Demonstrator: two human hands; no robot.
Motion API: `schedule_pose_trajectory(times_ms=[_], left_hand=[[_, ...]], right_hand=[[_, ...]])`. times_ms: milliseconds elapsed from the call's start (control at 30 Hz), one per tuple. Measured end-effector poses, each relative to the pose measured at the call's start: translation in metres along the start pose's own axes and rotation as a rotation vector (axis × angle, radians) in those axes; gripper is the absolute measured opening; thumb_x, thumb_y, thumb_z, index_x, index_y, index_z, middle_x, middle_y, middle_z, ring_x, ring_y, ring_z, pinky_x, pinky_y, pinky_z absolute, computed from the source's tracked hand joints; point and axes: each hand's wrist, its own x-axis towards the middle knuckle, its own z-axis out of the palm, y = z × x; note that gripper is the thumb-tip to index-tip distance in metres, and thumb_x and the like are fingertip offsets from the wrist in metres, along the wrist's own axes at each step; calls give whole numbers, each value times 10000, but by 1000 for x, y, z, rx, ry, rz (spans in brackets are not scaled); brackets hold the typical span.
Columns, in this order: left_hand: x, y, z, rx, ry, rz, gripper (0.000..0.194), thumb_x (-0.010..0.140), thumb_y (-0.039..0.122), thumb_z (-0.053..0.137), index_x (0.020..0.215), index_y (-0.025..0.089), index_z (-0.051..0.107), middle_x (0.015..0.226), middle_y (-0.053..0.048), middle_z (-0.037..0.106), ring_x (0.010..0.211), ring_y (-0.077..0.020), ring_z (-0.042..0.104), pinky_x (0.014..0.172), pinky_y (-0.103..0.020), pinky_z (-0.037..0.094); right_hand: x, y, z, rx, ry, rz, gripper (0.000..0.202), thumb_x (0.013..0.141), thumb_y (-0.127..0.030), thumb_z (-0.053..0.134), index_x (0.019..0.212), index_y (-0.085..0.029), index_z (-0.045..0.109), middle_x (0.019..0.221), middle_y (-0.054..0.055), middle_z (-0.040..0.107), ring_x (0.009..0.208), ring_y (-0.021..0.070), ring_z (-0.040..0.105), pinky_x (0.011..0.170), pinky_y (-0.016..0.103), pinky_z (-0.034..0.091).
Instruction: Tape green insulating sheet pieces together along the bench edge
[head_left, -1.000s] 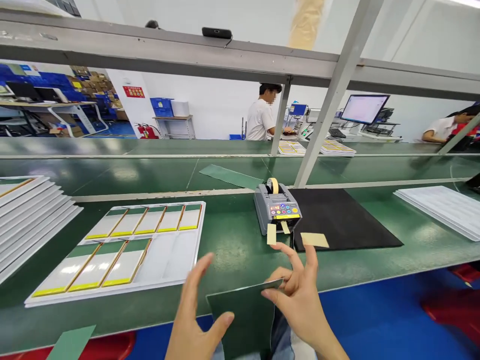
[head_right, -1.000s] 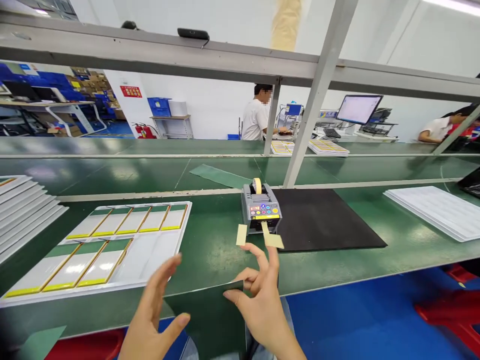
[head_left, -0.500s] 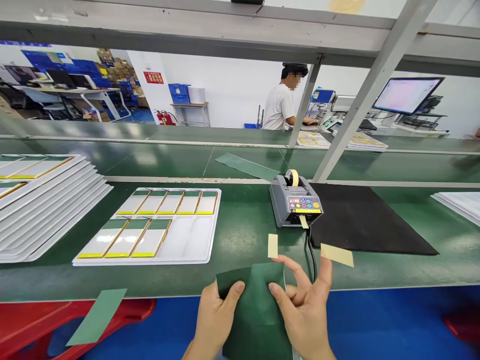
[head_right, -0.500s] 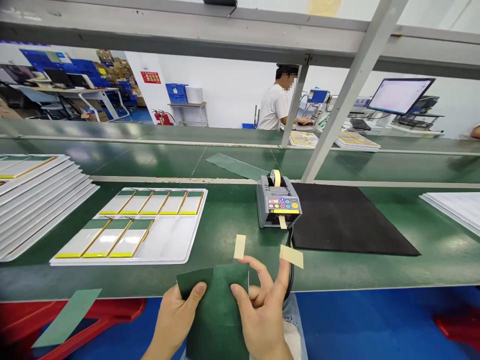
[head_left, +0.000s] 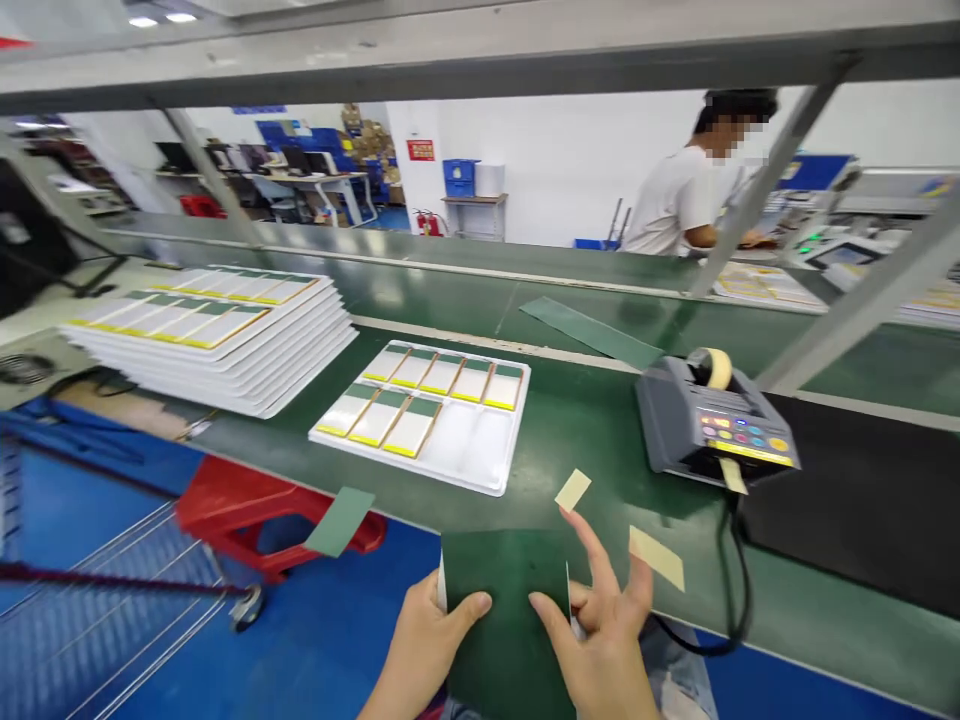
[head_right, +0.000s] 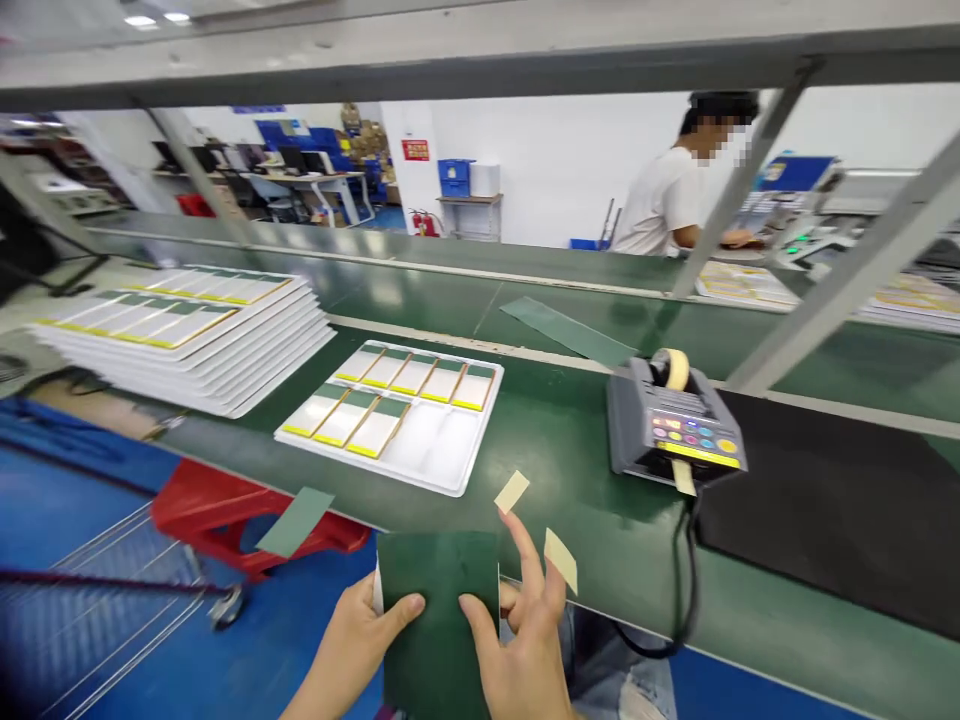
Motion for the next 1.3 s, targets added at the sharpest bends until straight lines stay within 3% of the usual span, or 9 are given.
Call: schedule_pose_trajectory(times_ms=[167,300,400,567,867,967,1067,1200,1300], left_hand=[[-4,-28,-49,-30,245,-141,471,705,617,594,696,149,653,682,-78,715,664,-276,665,560,-313,513],[-3,-39,-80,-322,89,-140,443,715,549,643,959,178,641,889,-74,726,766,-250,675,678,-324,533],[3,-50,-94,-248,79,-173,424,713,549,646,916,177,627,838,-63,719,709,-222,663,639,-304,524],[22,-72,-103,-113,184,-224,480,647,643,629,603,173,541,524,-6,594,485,-161,542,456,-245,410],[23,-73,-107,-38,304,-221,557,614,723,580,505,182,506,426,20,493,436,-160,513,406,-238,353],[22,-72,-105,-16,342,-209,570,608,736,573,475,188,486,401,24,464,410,-152,494,388,-236,343],[23,-73,-105,-1,362,-194,558,612,718,587,464,191,478,401,26,451,400,-144,474,383,-236,337],[23,-75,-105,20,408,-169,500,663,676,580,552,196,497,450,34,458,437,-146,480,417,-235,345],[18,-73,-103,2,450,-138,449,764,636,497,884,205,535,489,57,481,465,-166,505,450,-239,362]], right_hand=[[-9,43,50,-192,-203,28,601,940,-256,438,1418,-385,97,1459,148,327,413,46,491,401,233,496],[-2,58,78,-328,-263,-75,681,943,-216,403,1444,-352,-38,1466,183,301,408,52,454,393,242,461],[0,64,88,-383,-298,-74,702,940,-207,398,1451,-334,-66,1471,194,278,393,46,408,386,250,452],[-6,73,92,-380,-366,-19,705,927,-193,415,1447,-330,-41,1487,199,220,418,35,428,388,230,455],[12,61,87,-491,-382,-100,762,896,-165,489,1452,-328,-7,1327,174,441,459,81,524,433,268,493],[24,59,93,-496,-468,-285,769,892,-105,482,1428,-374,2,1468,167,235,792,164,651,699,378,567],[38,62,103,-521,-675,-335,787,894,-115,484,1439,-326,-43,1518,159,100,1168,256,532,941,491,472],[49,71,112,-585,-849,-272,760,904,-215,514,1453,-282,-7,1534,165,44,1256,279,453,953,502,467],[51,75,114,-583,-844,-249,756,912,-233,505,1454,-285,-20,1532,176,39,1215,257,502,933,490,485]])
